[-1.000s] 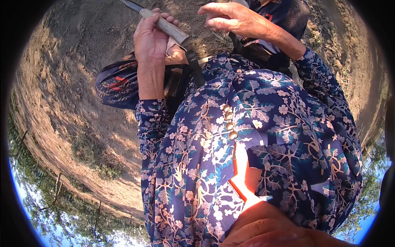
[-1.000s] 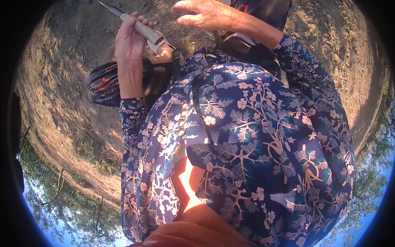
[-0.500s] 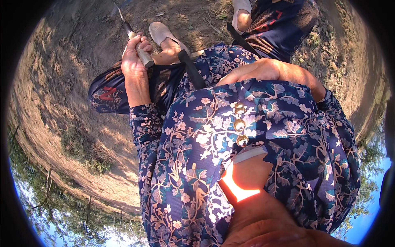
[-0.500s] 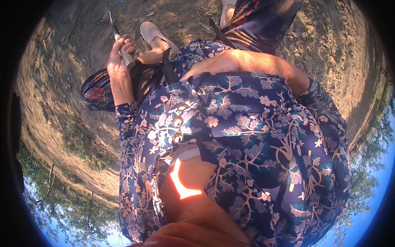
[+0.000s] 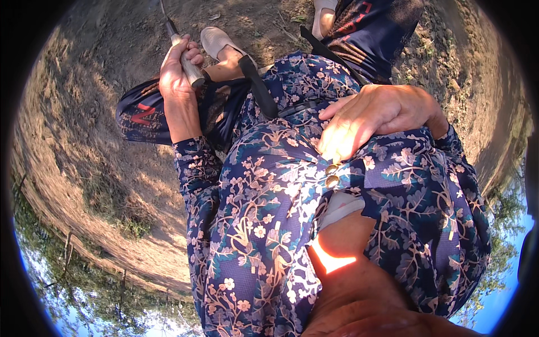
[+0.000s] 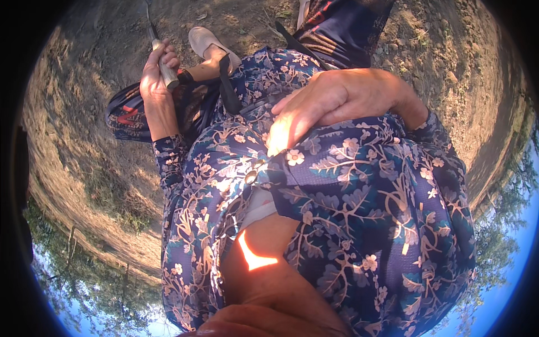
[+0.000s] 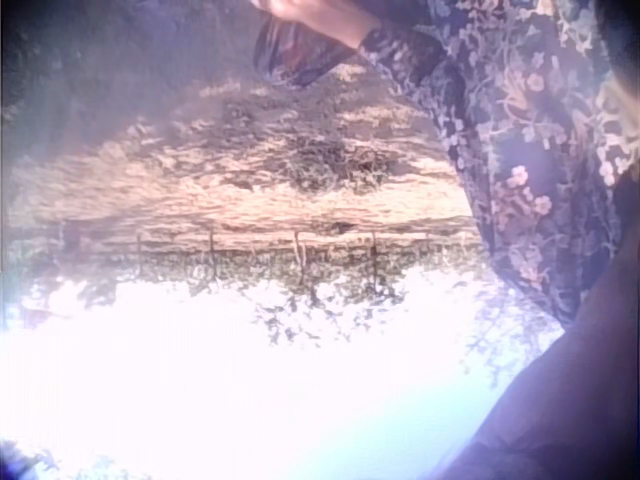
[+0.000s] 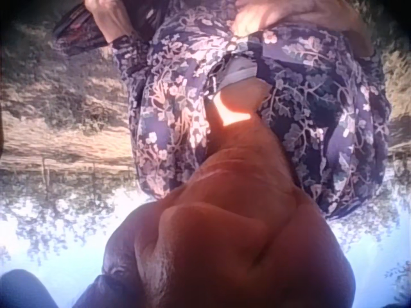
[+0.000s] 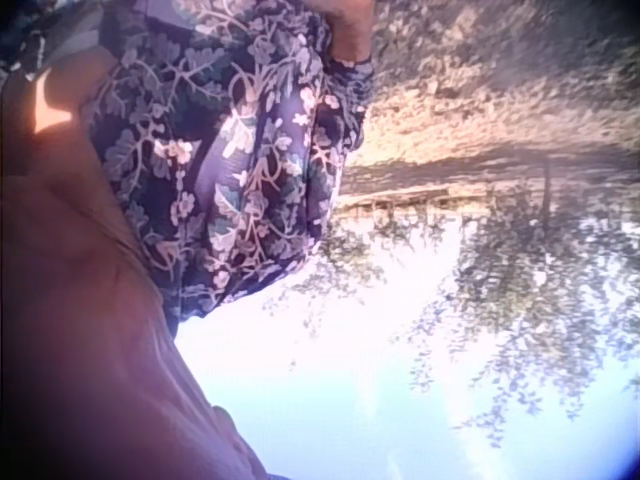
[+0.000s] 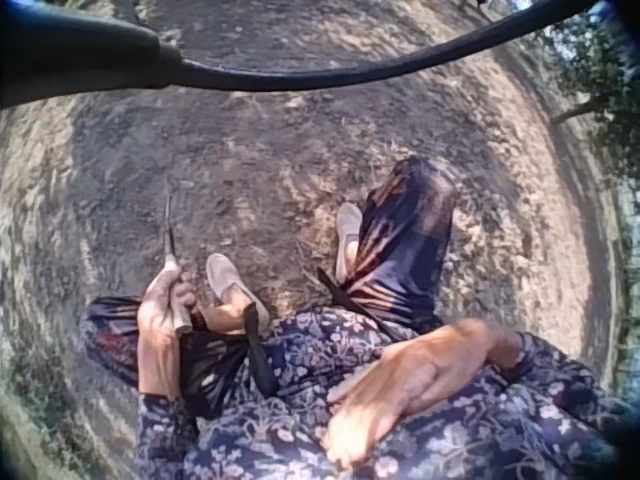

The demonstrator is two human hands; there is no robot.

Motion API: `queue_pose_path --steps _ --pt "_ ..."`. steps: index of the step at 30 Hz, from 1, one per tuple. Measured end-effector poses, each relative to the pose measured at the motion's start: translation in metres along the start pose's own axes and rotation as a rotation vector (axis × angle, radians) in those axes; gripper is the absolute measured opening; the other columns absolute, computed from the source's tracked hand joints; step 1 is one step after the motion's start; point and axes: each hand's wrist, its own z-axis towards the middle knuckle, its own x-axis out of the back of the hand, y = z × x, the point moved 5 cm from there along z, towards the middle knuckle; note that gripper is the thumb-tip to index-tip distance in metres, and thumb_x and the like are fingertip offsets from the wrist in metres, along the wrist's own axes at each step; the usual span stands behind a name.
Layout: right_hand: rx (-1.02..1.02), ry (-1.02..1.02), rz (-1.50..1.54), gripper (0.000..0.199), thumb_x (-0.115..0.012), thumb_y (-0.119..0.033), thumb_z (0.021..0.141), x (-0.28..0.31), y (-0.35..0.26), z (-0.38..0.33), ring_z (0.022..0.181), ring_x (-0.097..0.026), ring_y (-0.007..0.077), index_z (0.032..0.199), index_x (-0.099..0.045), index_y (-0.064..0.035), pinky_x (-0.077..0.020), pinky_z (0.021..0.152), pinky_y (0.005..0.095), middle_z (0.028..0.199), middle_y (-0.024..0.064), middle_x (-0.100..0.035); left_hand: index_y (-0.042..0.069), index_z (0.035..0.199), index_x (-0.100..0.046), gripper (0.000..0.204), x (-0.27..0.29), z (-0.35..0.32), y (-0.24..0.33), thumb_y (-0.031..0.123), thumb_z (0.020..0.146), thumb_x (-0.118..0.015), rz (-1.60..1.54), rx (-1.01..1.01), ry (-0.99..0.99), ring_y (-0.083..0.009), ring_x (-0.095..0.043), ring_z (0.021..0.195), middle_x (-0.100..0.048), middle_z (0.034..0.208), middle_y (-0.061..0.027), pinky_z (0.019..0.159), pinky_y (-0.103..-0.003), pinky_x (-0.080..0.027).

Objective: The person uses a hand scythe and their hands to scrape the soil and pull weeds around the base of a tree in an orchard, occasionally moving aside dirt and debris.

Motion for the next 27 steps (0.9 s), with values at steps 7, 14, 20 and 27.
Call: queue_pose_path --steps 7,14,20,27 --pt "0.019 -0.021 -0.023 0.038 -0.036 -0.021 0.096 -0.003 -0.009 -0.008 0.115 -0.053 0.0395 0.111 -0.060 0.0054 -0.0284 0.104 0.0522 0.114 0.0216 -0.061 -0.001 0.107 -0.045 0.020 0.000 0.007 0.005 -0.001 0.089 -0.053 -0.183 0.077 -0.097 -0.0095 -0.042 0.055 -0.047 0.081 -0.0088 0.047 -0.024 -0.038" --pt "0.015 -0.084 0.026 0.035 -0.041 -0.014 0.095 0.008 -0.004 0.004 0.112 -0.054 0.0365 0.113 -0.058 0.0099 -0.0388 0.100 0.0440 0.116 0.0244 -0.058 -0.014 0.119 -0.038 0.031 -0.053 -0.073 0.106 0.004 0.094 -0.044 -0.229 -0.212 -0.414 -0.0096 -0.041 0.055 -0.045 0.084 -0.0138 0.047 -0.023 -0.039" --pt "-0.214 -0.027 -0.011 0.030 -0.045 0.003 0.083 0.042 0.001 0.030 0.106 -0.060 0.0283 0.108 -0.062 0.0071 -0.0445 0.094 0.0349 0.110 0.0194 -0.063 0.001 0.127 -0.041 0.037 -0.045 -0.134 0.174 0.019 0.095 -0.050 0.442 -0.738 0.003 -0.0147 -0.053 0.063 -0.059 0.082 -0.0134 0.053 -0.025 -0.045" --pt "-0.042 0.155 -0.459 0.029 -0.053 0.003 0.081 0.055 0.002 0.119 0.083 -0.065 0.0237 0.108 -0.061 -0.0016 -0.0517 0.071 0.0317 0.093 0.0111 -0.067 0.008 0.100 -0.051 0.016 0.110 -0.102 0.087 0.022 0.093 -0.054 0.439 -0.682 0.568 -0.0088 -0.048 0.046 -0.051 0.062 -0.0017 0.038 -0.023 -0.039"
